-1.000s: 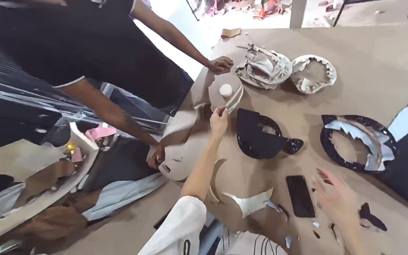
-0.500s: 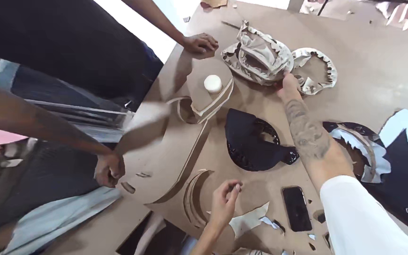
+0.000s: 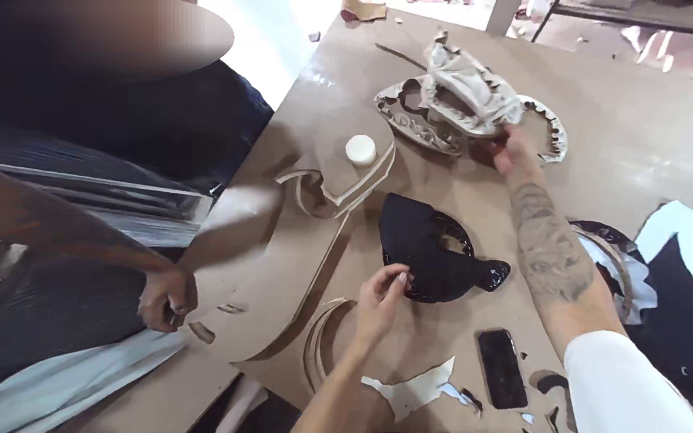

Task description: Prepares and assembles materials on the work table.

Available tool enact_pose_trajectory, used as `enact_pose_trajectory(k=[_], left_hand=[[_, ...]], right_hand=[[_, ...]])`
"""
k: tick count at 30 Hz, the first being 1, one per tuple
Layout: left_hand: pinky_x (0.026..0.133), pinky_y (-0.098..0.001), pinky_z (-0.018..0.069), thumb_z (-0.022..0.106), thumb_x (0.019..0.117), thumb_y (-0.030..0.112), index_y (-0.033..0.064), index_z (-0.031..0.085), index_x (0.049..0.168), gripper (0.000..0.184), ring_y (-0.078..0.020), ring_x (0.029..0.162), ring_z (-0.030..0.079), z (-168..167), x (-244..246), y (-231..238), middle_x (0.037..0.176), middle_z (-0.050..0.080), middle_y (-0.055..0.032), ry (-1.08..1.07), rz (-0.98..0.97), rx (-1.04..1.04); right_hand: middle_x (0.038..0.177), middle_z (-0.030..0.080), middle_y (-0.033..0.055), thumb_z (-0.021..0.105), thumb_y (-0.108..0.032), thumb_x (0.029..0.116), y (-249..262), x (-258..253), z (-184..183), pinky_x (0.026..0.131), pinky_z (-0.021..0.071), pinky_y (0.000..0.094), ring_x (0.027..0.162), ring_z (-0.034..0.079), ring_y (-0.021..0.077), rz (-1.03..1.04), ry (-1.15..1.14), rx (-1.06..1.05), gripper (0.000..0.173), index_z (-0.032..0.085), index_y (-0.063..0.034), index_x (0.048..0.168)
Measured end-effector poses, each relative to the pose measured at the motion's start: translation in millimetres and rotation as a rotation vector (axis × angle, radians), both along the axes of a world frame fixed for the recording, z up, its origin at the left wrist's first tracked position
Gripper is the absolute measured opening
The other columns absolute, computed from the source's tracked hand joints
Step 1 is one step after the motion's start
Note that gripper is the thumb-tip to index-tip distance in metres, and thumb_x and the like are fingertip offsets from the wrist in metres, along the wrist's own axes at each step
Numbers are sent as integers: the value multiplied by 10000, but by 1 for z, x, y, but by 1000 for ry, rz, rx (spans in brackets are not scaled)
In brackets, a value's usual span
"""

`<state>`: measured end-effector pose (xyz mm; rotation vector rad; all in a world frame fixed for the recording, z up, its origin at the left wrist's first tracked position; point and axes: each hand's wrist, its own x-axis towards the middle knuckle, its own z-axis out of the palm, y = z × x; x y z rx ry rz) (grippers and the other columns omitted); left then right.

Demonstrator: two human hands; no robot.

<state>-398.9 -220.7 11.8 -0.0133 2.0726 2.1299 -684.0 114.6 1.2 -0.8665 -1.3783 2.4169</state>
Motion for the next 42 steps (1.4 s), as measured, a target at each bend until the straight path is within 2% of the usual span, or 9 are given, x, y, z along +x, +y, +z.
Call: enact_pose_trajectory(k=[9,12,16,21,26,31,38,40,42], left_hand=[[764,-382,640,561,1049,87,-32,683,1208,233,-248,828,726,9,-74,28,992,746,-143,8,12,1],[767,-394,641,564,1049,83,-32,682,1215,234,-257,824,727,4,-60,40,993,744,-155,-66,5,31],[767,-390,635,564,1042,61,-40,684,1211,231,-254,815,723,5,-24,54,981,743,-168,-171,-26,62],[795,-405,636,568,1040,77,-32,681,1210,231,-248,850,730,20,19,45,1002,745,-156,-199,-132,85],[795,-408,630,577,1037,74,-45,686,1196,227,-260,835,722,22,46,14,994,735,-181,-236,-86,111],[768,-396,629,546,1048,95,-51,676,1197,247,-239,819,715,47,47,-14,1003,733,-171,-119,-27,156],[871,-496,610,145,918,860,169,561,1432,957,-277,1095,708,125,77,-53,1241,711,-120,-530,-155,557],[832,-397,623,136,1020,718,140,594,1375,818,-184,999,724,121,118,-50,1134,740,-79,-620,-223,269],[845,-413,631,538,1064,312,118,473,1455,442,-217,977,730,92,164,-37,1141,722,-110,-699,-285,91]], right_hand=[[1074,716,135,561,-226,1046,89,77,-15,824,649,434,922,740,245,-102,-95,273,315,591,12,1250],[710,681,68,364,-499,1084,39,109,-1,547,603,417,553,663,188,149,-376,785,594,670,-13,932],[887,724,173,435,-690,999,-49,78,13,737,606,588,795,733,333,516,-362,1015,716,723,-34,1010],[1110,664,264,853,-535,752,-66,-45,-23,881,520,624,1063,646,409,321,-480,711,713,660,65,1085],[1192,680,150,662,-374,968,-62,-45,-4,837,629,505,1037,706,281,261,-202,94,521,550,-40,1351],[1035,723,103,754,-323,939,-36,109,65,766,636,418,849,728,209,314,126,537,494,579,-37,1303],[1400,645,116,723,-29,788,-42,453,142,1058,551,442,1310,614,240,661,371,1313,508,593,-24,1279],[1500,562,148,639,11,880,-51,535,118,1187,404,566,1460,449,353,782,447,1427,455,587,-27,1331],[1516,551,143,564,-19,986,-53,599,81,1195,354,630,1475,419,384,760,424,1468,356,593,-55,1338]])
